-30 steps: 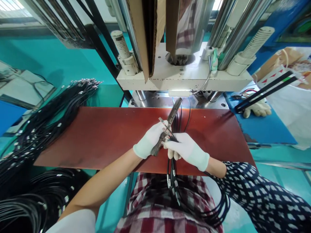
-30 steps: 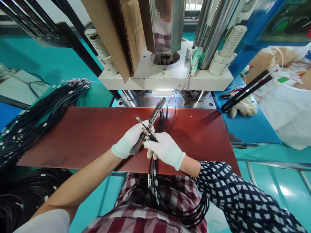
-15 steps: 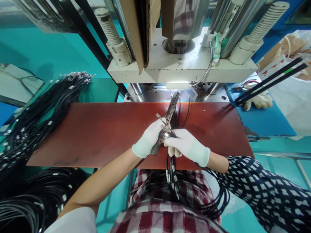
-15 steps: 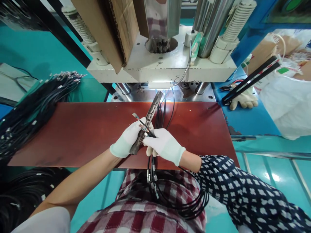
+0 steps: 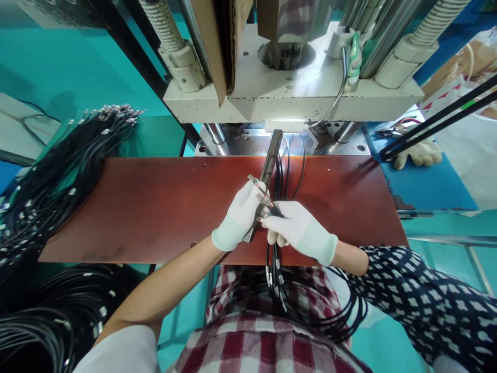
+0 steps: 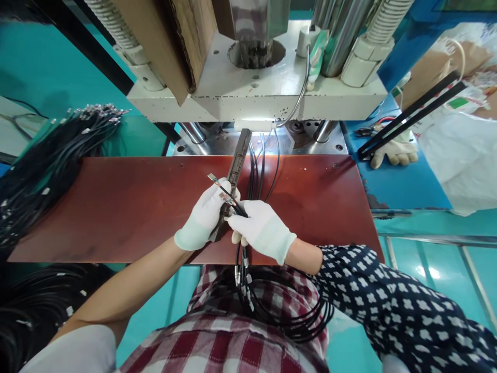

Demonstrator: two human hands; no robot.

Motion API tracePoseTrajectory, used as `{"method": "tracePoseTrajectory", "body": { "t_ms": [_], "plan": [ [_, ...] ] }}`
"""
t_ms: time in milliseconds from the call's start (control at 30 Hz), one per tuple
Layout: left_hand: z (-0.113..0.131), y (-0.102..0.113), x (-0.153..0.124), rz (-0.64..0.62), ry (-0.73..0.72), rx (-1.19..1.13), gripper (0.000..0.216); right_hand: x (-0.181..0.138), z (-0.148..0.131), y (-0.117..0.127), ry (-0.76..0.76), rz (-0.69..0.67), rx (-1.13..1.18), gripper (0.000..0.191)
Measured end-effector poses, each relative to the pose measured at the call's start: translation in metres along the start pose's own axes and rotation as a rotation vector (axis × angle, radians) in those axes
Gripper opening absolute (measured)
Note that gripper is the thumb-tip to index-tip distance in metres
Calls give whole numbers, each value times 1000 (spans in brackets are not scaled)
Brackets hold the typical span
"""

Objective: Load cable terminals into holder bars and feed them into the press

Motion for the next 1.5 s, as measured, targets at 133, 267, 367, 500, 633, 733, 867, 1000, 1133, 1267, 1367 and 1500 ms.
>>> {"method": "tracePoseTrajectory", "body": {
  "t_ms": [133, 267, 367, 500, 633, 733, 867, 1000, 1133, 1267, 1367, 1500],
  "plan": [
    [1, 0, -2, 39, -4, 34, 37, -2, 1, 1, 19, -2, -4, 10],
    [9, 2, -1, -29, 86, 47, 40, -3, -2, 4, -18, -25, 7, 16],
    [10, 1, 0, -47, 111, 59, 41, -3, -2, 4, -19, -21, 8, 15],
    [4, -2, -3, 10, -13, 94, 41, -3, 1, -1, 13, -12, -81, 12],
    [1, -2, -6, 56, -82, 191, 35, -2, 6, -2, 28, -6, -128, 10],
    [4, 0, -5, -1, -42, 122, 37, -5, 9, 1, 26, -84, -49, 13],
    [13, 4, -3, -45, 51, 29, 40, -11, 7, 11, 134, -41, -101, 14],
    [18, 7, -4, -59, 145, 22, 41, -14, 1, 19, 326, 146, -416, 17],
    [14, 7, -3, -86, 113, 16, 42, -14, -6, 18, 398, 235, -513, 20],
    [9, 8, -3, -108, 73, 19, 42, -11, -11, 14, 373, 211, -521, 33],
    [8, 9, -4, -93, 74, 24, 40, -4, -9, 11, 198, 129, -255, 23],
    [11, 5, -6, -81, 65, 43, 39, 3, -6, 4, 27, 90, 93, 14]
  ]
}}
Point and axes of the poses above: each hand's wrist, its own x-axis towards the middle knuckle, its own y-axis out of the back of the hand, z = x × y, the point moved 2 cm from there along x, towards the middle knuckle, and after that the axes turned 15 degrees about x, right-handed, at the moved point
